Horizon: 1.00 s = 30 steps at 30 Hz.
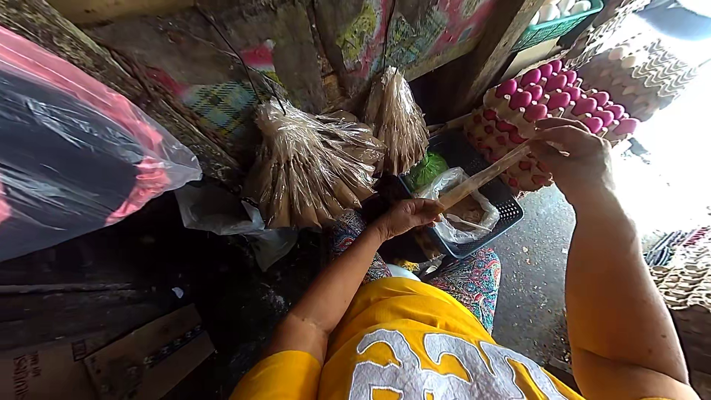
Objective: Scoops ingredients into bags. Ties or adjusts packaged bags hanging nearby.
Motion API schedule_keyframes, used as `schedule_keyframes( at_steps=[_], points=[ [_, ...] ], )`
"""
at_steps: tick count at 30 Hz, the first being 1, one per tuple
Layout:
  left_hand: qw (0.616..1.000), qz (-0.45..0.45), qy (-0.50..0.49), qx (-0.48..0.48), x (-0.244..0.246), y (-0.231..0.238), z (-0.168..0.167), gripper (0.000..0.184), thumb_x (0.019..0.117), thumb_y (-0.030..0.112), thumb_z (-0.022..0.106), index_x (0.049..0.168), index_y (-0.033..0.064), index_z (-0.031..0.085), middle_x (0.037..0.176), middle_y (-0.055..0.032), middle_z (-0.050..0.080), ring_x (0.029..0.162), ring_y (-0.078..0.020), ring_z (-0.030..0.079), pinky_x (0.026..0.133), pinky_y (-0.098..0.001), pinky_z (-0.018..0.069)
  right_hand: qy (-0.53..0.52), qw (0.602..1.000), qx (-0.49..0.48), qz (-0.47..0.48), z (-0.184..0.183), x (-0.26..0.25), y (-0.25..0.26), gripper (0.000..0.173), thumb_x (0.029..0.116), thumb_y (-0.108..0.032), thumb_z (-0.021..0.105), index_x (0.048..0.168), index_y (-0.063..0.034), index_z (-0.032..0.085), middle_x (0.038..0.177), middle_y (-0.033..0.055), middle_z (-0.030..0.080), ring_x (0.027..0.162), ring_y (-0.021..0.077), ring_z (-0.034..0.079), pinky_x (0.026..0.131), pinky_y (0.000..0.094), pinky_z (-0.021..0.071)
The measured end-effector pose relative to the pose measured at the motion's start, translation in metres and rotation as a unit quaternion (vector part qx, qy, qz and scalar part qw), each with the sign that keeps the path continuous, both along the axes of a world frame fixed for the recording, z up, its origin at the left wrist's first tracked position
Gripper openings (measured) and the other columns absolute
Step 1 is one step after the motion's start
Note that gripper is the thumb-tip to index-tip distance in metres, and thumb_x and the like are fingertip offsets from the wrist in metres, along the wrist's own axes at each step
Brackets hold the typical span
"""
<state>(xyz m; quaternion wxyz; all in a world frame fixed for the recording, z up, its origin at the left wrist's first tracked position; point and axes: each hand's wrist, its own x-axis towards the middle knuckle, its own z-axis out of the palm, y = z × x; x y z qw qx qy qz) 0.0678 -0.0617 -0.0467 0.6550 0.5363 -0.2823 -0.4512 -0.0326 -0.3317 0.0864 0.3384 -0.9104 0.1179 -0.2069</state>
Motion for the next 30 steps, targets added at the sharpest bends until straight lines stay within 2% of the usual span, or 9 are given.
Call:
schedule_keyframes(
  at_steps=[4,9,12,16,18,20,23,27,30],
  points=[
    [0.999,0.026,-0.008,0.016,-0.003,-0.002,-0.005,0.025,0.0951,-0.008,0.062,0.12,-0.0084,0.063,0.095,-0.0063,0.073,0.079,-0.0061,0.068,0.079,-0.0229,0.0572,-0.021,1.0,-0.01,0.009,0.0,-0.007,-0.006,0.021,0.099,-0.013,0.064,0.111,0.0036,0.069,0.139,0.0193,0.058,0.132,0.0209,0.054,0.109,0.0337,0.0458],
    [0.995,-0.023,-0.073,0.065,-0.005,-0.009,-0.001,0.045,0.0916,-0.004,0.071,0.134,-0.0059,0.057,0.113,-0.0117,0.069,0.093,-0.0085,0.069,0.087,-0.0249,0.058,-0.046,0.998,-0.036,0.026,0.014,-0.011,0.005,0.025,0.0992,-0.021,0.064,0.109,0.0004,0.07,0.141,0.0177,0.056,0.133,0.0182,0.052,0.106,0.0311,0.0466],
    [0.993,-0.023,-0.101,0.056,-0.005,-0.008,-0.009,0.052,0.0861,0.001,0.078,0.134,-0.0041,0.058,0.112,-0.0101,0.071,0.095,-0.0073,0.067,0.088,-0.0246,0.0555,-0.054,0.996,-0.044,0.047,0.02,-0.011,0.018,0.023,0.0997,-0.02,0.063,0.109,-0.0003,0.07,0.139,0.0163,0.057,0.132,0.015,0.053,0.105,0.0272,0.0486],
    [0.999,-0.018,-0.034,0.011,-0.012,0.003,-0.005,0.035,0.1046,0.013,0.05,0.133,-0.0068,0.057,0.108,-0.0101,0.07,0.095,-0.0082,0.066,0.091,-0.025,0.0529,-0.083,0.993,-0.065,0.056,0.03,-0.018,0.029,0.023,0.1002,-0.016,0.061,0.111,0.0025,0.068,0.139,0.0188,0.056,0.126,0.0138,0.057,0.098,0.0242,0.0517],
    [0.999,-0.025,-0.02,0.003,-0.009,0.004,-0.014,0.046,0.1118,0.027,0.033,0.133,-0.0042,0.059,0.113,-0.0116,0.071,0.102,-0.0121,0.068,0.096,-0.0304,0.0538,-0.061,0.994,-0.068,0.06,0.026,-0.017,0.033,0.024,0.1012,-0.02,0.06,0.111,0.0008,0.069,0.14,0.0179,0.056,0.129,0.0158,0.056,0.102,0.0279,0.0504],
    [0.999,-0.032,-0.017,-0.009,-0.006,0.004,-0.021,0.055,0.1126,0.034,0.024,0.133,-0.0023,0.059,0.117,-0.0108,0.07,0.107,-0.0125,0.067,0.1,-0.0329,0.0526,-0.043,0.994,-0.074,0.065,0.021,-0.015,0.034,0.025,0.1017,-0.023,0.061,0.111,-0.0022,0.071,0.14,0.0163,0.058,0.129,0.0181,0.057,0.106,0.0334,0.0492],
    [0.999,-0.042,-0.009,0.002,-0.01,0.006,-0.017,0.065,0.1117,0.042,0.015,0.131,-0.001,0.061,0.115,-0.01,0.071,0.107,-0.0134,0.067,0.1,-0.0337,0.052,-0.034,0.996,-0.058,0.062,0.015,-0.012,0.038,0.023,0.1014,-0.021,0.061,0.11,-0.0013,0.07,0.14,0.0158,0.058,0.129,0.0161,0.056,0.106,0.0298,0.0489],
    [0.999,-0.036,-0.006,0.002,-0.012,0.002,-0.008,0.059,0.1118,0.04,0.023,0.13,0.0,0.063,0.11,-0.0078,0.073,0.105,-0.0126,0.067,0.097,-0.0323,0.0529,-0.003,0.998,-0.042,0.046,0.006,-0.011,0.044,0.022,0.1021,-0.021,0.061,0.11,-0.0024,0.069,0.141,0.0147,0.056,0.123,0.0151,0.06,0.098,0.0286,0.0534],
    [0.999,0.007,-0.024,-0.045,-0.013,-0.006,-0.004,0.036,0.1081,0.02,0.044,0.126,-0.0056,0.062,0.108,-0.0067,0.073,0.102,-0.0076,0.067,0.096,-0.0279,0.0533,0.012,0.993,-0.071,0.088,-0.001,-0.013,0.057,0.021,0.1014,-0.017,0.061,0.109,0.0006,0.071,0.138,0.0192,0.059,0.128,0.0279,0.058,0.106,0.0438,0.0495]
  ],
)
